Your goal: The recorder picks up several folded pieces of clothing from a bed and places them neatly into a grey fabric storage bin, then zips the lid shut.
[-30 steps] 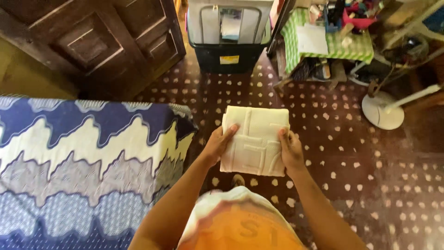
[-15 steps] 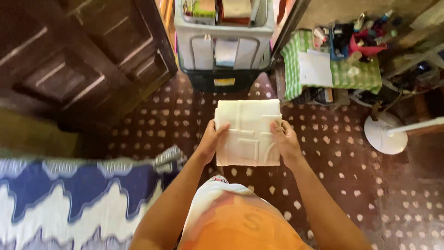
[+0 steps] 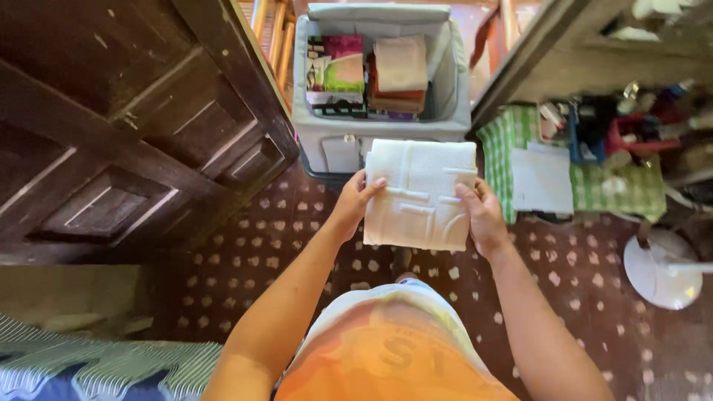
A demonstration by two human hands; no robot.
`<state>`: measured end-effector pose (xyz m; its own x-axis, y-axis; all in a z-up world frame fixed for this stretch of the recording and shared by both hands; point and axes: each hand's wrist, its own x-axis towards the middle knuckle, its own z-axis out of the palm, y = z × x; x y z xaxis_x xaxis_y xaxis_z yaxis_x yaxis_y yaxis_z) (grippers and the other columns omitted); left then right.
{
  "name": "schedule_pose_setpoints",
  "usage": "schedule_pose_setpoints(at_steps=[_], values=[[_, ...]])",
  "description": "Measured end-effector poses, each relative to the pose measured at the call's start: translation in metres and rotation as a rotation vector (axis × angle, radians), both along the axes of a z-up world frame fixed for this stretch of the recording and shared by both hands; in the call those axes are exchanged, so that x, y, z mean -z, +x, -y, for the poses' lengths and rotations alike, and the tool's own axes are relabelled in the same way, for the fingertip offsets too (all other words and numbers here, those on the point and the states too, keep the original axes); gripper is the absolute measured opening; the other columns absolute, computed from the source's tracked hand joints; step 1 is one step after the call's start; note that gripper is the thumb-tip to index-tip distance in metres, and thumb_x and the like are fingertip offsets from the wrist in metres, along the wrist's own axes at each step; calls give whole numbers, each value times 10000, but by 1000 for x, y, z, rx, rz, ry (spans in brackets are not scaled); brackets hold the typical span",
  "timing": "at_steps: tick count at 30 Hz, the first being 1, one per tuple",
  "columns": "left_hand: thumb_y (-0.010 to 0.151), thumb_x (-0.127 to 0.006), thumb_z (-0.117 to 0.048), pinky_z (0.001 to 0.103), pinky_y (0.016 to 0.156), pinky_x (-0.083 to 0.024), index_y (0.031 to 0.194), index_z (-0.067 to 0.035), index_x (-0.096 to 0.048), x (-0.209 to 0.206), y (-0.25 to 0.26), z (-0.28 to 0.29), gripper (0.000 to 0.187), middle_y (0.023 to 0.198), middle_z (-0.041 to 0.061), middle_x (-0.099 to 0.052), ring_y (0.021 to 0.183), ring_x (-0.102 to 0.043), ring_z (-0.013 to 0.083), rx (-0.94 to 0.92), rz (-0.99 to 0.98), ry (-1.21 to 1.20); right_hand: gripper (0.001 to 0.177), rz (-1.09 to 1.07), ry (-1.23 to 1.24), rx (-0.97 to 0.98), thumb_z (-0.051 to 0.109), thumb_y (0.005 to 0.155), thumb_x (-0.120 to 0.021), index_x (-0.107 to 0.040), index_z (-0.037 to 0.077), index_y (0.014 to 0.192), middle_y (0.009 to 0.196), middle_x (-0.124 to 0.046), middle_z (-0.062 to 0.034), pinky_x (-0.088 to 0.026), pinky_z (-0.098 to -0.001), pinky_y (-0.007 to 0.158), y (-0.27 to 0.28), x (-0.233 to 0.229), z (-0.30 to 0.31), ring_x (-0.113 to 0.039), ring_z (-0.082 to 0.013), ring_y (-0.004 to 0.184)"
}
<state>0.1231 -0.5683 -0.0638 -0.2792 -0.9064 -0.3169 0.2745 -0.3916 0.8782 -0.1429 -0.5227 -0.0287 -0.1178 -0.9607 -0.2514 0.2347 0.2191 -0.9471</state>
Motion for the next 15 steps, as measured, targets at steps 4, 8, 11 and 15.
schedule_pose_setpoints(at_steps=[4, 8, 11, 15], values=[[928, -690, -307, 329, 940, -522, 1379, -81, -542, -9, -11, 71, 525, 1197, 43, -670, 1089, -631, 146, -47, 38, 42, 351, -49, 40, -57, 255, 1005, -635, -577, 35, 1272, 1152, -664, -31, -514, -302, 940, -16, 15, 85, -627, -124, 1051], [942, -715, -265, 328, 967, -495, 1390, -49, -554, 21, -21, 152, 522, 1222, 52, -665, 1107, -607, 154, -107, -32, -44, 326, -112, -43, -138, 225, 1026, -620, -583, 24, 1279, 1161, -672, -54, -513, -297, 947, -31, 38, 179, -627, -122, 1045], [953, -719, -221, 325, 989, -492, 1373, -37, -568, 54, -30, 215, 483, 1245, 56, -671, 1131, -617, 158, -132, -49, -99, 316, -157, -65, -207, 194, 1024, -607, -575, 25, 1289, 1162, -673, -52, -506, -294, 941, -43, 51, 247, -625, -122, 1050], [935, -724, -136, 316, 1011, -503, 1361, -26, -575, 101, -32, 284, 465, 1260, 76, -688, 1145, -643, 160, -178, 0, -141, 275, -213, -121, -339, 122, 1025, -601, -574, 4, 1273, 1180, -681, -48, -504, -299, 994, -57, 91, 325, -635, -139, 1103]])
